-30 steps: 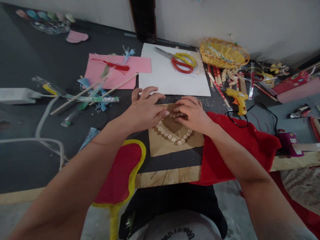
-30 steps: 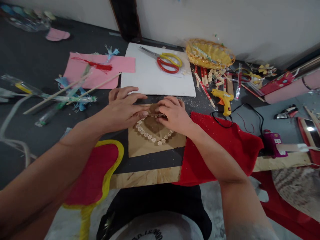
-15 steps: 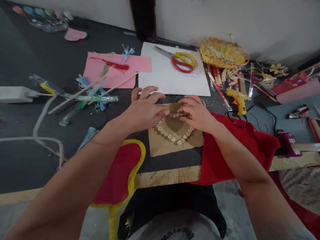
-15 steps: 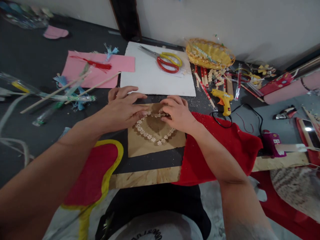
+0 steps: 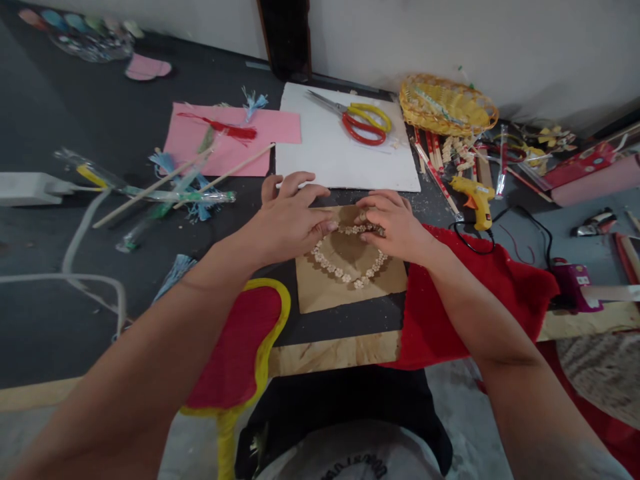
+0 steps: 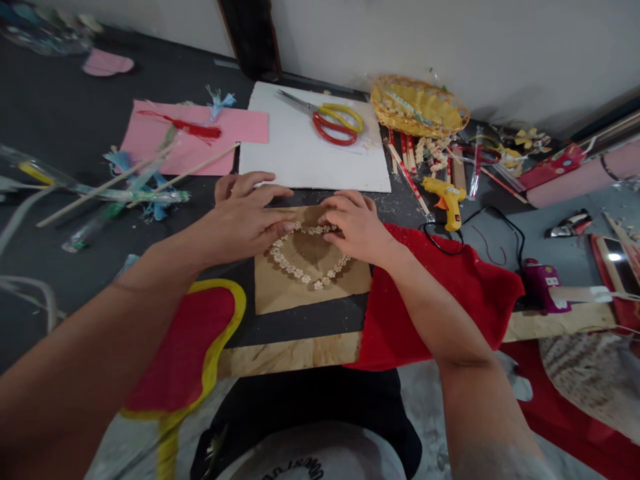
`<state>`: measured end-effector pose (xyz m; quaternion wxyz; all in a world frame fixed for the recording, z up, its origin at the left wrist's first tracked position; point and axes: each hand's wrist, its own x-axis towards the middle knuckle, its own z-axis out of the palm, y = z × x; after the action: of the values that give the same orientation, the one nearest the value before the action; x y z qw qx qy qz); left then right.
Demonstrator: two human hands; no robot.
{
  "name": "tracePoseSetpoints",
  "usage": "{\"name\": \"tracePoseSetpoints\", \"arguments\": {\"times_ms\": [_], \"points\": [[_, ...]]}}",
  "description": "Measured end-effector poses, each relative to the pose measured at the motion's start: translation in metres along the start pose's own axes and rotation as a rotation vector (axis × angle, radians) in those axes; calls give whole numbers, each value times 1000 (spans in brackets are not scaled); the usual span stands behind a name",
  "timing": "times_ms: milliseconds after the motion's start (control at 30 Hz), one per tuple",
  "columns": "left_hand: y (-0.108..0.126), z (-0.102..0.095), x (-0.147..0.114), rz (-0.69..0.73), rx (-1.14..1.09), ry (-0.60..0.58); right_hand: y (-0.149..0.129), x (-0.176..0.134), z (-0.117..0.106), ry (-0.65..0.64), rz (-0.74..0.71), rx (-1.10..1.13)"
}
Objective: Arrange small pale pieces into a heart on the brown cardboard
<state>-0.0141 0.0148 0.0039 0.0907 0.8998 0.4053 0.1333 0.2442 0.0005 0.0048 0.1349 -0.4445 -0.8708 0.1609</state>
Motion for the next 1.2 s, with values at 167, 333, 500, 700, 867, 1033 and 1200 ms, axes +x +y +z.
{"name": "tracePoseSetpoints", "arguments": {"times_ms": [167,333,500,700,867,1033,1200], "points": [[-2,1,-1,23,19,9,1,1,2,-4,5,-8],[-3,3,-1,32,36,18,-1,1,0,-10,10,-12],[-1,1,0,8,6,5,-2,3,3,6,-15,14],[-1,-1,1,-2,-18,-13,-1,5,8,21,-32,3],[-1,-2,1,-2,-14,-28,0,4,9,22,-41,16],[-1,-3,1,-6,-18,-38,-1,3,5,13,-33,24],[-2,-1,0,12,-29,-9,-1,1,-1,9,3,8]]}}
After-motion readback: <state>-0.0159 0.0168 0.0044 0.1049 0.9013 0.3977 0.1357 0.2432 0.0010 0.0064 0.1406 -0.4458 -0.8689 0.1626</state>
